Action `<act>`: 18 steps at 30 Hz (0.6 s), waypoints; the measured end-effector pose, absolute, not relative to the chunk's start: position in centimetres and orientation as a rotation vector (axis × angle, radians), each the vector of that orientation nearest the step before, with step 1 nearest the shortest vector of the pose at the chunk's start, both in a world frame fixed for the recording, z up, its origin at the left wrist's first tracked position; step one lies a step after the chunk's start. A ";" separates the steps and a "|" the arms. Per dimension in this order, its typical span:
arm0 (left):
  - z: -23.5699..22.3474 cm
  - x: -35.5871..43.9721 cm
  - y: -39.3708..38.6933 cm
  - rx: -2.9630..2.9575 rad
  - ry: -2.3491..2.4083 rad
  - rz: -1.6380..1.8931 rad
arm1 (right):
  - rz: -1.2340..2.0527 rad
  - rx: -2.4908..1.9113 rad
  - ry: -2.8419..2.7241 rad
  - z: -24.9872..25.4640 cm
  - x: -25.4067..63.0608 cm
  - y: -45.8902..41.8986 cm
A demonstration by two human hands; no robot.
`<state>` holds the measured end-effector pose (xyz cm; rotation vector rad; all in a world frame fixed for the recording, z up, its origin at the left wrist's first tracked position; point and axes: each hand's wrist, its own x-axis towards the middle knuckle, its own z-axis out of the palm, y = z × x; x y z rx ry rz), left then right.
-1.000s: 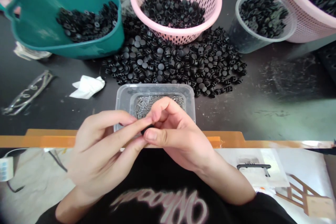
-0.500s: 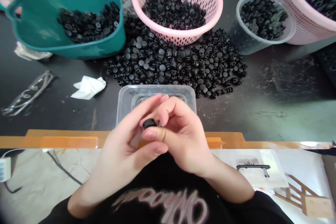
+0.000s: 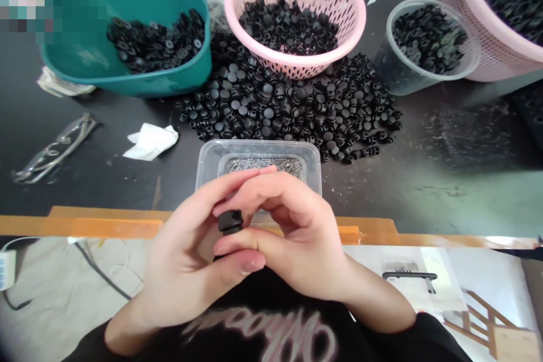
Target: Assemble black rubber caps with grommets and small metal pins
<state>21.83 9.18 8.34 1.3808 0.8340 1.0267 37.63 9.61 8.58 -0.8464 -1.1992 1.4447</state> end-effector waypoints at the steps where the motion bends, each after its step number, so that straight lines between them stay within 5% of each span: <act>1: 8.3 21.5 9.3 1.416 0.840 0.996 | 1.417 -0.847 -1.279 8.6 37.9 9.9; 10: 9.5 15.4 17.7 2.056 1.356 1.279 | 0.834 -1.111 -1.765 9.1 40.5 17.3; 18: 8.3 9.5 34.5 2.108 1.861 0.339 | 0.311 -1.460 -2.109 9.2 39.9 30.4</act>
